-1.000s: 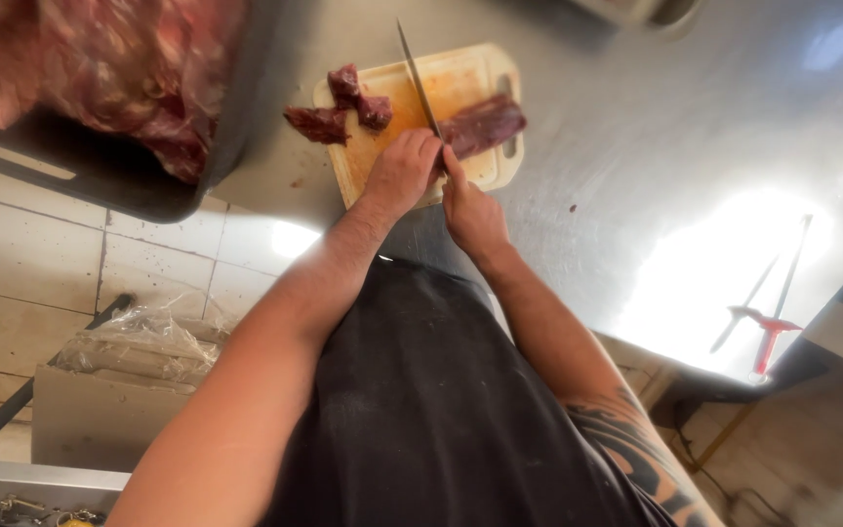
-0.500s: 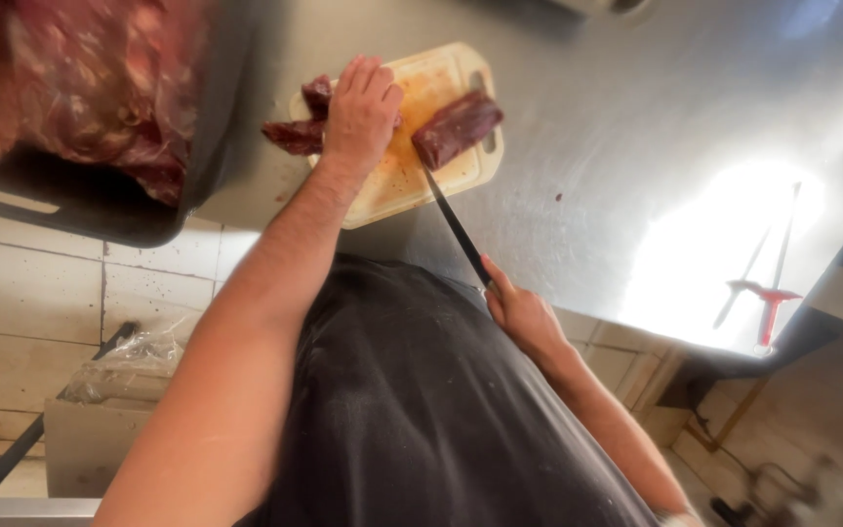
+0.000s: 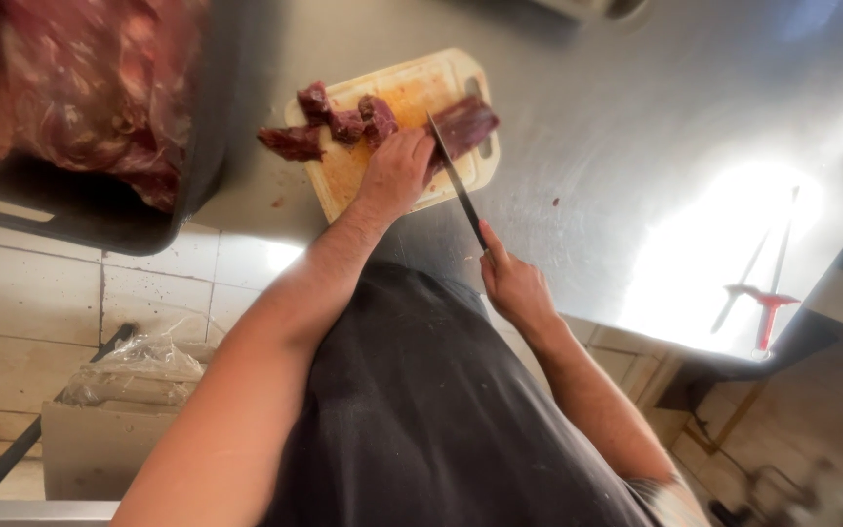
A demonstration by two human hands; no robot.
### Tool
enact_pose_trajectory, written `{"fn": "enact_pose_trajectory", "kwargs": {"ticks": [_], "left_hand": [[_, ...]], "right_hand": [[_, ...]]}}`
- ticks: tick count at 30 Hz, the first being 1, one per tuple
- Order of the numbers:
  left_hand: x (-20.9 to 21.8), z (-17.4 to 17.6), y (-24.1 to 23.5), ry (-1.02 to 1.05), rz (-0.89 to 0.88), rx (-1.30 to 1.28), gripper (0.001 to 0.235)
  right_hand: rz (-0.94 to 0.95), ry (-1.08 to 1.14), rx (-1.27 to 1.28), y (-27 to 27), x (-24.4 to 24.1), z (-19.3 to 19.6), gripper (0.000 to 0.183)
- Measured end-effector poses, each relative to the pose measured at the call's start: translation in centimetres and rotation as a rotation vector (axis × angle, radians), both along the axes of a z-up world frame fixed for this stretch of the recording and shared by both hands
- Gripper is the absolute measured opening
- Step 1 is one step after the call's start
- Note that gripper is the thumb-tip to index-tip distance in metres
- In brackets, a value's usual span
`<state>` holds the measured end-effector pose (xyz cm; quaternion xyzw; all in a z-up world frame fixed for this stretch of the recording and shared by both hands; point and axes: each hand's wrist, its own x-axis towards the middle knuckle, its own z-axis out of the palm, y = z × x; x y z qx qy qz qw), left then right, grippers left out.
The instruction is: The person uses a large knife to cut a piece of raw meat on a white cutting board. They slice the meat into smaller portions and transfer them into a black container. The person then picks up another piece of meat and continues the cutting process.
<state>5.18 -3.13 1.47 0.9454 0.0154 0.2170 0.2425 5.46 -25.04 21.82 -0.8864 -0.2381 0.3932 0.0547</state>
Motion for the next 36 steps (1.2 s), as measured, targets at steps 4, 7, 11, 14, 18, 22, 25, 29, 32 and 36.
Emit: {"fn": "enact_pose_trajectory", "kwargs": {"ticks": [4,7,11,14,18,22,25,29,32,36], "left_hand": [[0.0,0.2,-0.3,0.025,0.054,0.007,0.023],[0.6,0.7,-0.2,0.051,0.079,0.015,0.020],[0.1,3.6,0.4,0.046,0.071,0.084,0.008],[0.3,4.7,0.8,0.043,0.052,0.133,0.005],[1.6,3.7,2.6,-0.040,0.052,0.217,0.005],[1.8,6.8,5.5,0.170,0.038,0.140,0.012],[1.7,8.3,7.3,0.310,0.099,0.073,0.022],[2.2,9.7,5.8,0.177,0.022,0.024,0.028],[1.7,10.0,2.2,0.229,-0.140,-0.111,0.036],[2.1,0.1,-2.1,0.095,-0.056,-0.072,0.065]], "right_hand": [[-0.045,0.038,0.021,3.2,1.4,-1.5,0.059],[-0.023,0.023,0.048,6.5,3.3,-3.3,0.059],[-0.005,-0.056,0.140,8.7,4.4,-7.3,0.059],[-0.010,-0.054,0.128,8.1,3.9,-6.9,0.059],[-0.041,-0.030,0.078,4.2,0.9,-3.7,0.057],[-0.106,0.129,-0.087,-1.1,-2.3,-1.9,0.060],[-0.098,0.193,-0.127,-3.7,-3.6,0.4,0.061],[-0.215,0.127,0.028,-5.7,-4.2,0.3,0.062],[-0.263,0.089,0.013,-3.3,-2.1,0.8,0.062],[-0.201,0.031,0.004,-0.7,0.0,1.3,0.059]]}}
